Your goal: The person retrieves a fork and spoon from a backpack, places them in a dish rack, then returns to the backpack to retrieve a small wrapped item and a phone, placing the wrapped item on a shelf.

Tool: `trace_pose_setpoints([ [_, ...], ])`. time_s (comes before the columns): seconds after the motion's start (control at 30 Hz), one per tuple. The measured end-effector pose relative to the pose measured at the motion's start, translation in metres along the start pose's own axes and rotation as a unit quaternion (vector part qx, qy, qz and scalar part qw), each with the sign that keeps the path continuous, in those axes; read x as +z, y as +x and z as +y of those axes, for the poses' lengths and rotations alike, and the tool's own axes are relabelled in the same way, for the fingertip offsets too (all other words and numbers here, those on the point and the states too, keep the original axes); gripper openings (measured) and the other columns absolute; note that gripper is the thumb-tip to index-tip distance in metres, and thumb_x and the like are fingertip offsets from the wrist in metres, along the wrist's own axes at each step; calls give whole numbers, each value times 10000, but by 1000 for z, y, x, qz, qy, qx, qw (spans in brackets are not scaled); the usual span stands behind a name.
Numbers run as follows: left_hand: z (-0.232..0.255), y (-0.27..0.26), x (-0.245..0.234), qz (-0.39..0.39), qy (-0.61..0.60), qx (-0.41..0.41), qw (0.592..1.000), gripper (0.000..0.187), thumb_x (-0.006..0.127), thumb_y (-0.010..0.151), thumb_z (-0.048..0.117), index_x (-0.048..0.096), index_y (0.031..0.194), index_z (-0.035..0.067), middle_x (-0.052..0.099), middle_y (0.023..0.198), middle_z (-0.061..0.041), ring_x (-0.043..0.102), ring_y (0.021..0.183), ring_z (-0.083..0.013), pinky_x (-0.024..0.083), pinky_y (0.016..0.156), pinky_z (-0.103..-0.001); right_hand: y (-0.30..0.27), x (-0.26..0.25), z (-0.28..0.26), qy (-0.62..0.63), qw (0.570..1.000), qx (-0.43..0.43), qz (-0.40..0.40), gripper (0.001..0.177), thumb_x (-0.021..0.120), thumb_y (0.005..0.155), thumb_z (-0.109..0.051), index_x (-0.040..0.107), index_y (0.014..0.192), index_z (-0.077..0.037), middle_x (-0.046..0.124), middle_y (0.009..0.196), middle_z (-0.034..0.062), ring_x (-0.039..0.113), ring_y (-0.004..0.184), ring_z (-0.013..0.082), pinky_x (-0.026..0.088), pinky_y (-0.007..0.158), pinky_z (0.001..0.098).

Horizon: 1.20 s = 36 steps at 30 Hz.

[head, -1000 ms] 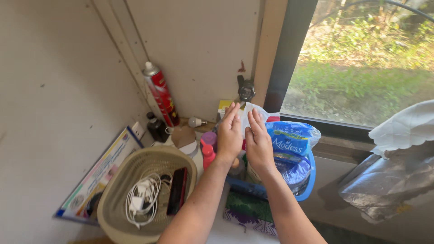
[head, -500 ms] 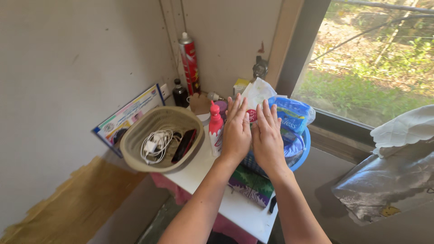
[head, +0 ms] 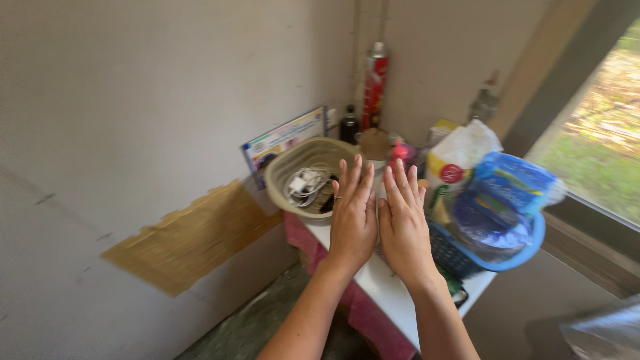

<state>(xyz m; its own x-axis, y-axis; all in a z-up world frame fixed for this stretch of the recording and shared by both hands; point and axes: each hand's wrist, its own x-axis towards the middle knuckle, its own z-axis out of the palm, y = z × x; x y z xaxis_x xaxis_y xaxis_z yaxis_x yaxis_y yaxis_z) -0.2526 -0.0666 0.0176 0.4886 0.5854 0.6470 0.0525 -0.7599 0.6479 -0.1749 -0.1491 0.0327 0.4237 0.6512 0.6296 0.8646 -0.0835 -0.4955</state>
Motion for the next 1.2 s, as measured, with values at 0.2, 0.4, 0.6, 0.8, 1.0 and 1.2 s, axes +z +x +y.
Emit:
trace_pose_setpoints([
  [0.2,-12,-25,-66,70,66,-11,995,535,508,1020,65,444,1550,54,304,1686,-180,159,1603,-397,114,1272,-574,-5,34,-57,84,994,-39,-54,515,486,1019,-105,444,1518,13,286,1668,183,145,1575,388,132,1243,512],
  [0.4,-20,-60,-141,124,110,-42,985,534,480,1036,66,442,1569,80,292,1696,-189,165,1601,-417,131,1264,-586,-16,71,-123,131,982,-109,-82,524,489,1010,-110,439,1518,11,282,1674,189,145,1579,401,141,1253,519],
  [0.6,-14,-111,-232,186,159,-54,968,515,478,1060,89,422,1572,78,288,1701,-177,153,1612,-406,135,1274,-581,-43,101,-207,171,965,-152,-128,521,473,1021,-110,426,1527,3,284,1674,182,145,1573,408,139,1247,537],
  [0.8,2,-163,-320,229,246,-113,935,479,449,1088,95,431,1567,86,296,1697,-140,166,1605,-371,144,1272,-551,-80,120,-293,214,938,-203,-179,554,453,1017,-101,383,1562,-29,250,1687,160,130,1571,394,126,1235,556],
  [1.0,21,-222,-395,263,274,-135,915,505,415,1067,78,419,1572,67,276,1705,-154,145,1605,-385,130,1271,-554,-123,135,-379,256,912,-226,-226,543,450,1033,-126,374,1563,-34,241,1691,146,114,1578,371,112,1238,545],
  [1.2,36,-278,-457,299,303,-155,891,471,435,1089,111,433,1556,45,282,1699,-164,147,1604,-389,134,1271,-549,-167,143,-453,285,892,-245,-251,537,457,1035,-138,376,1554,-25,237,1692,152,111,1578,372,116,1237,539],
])
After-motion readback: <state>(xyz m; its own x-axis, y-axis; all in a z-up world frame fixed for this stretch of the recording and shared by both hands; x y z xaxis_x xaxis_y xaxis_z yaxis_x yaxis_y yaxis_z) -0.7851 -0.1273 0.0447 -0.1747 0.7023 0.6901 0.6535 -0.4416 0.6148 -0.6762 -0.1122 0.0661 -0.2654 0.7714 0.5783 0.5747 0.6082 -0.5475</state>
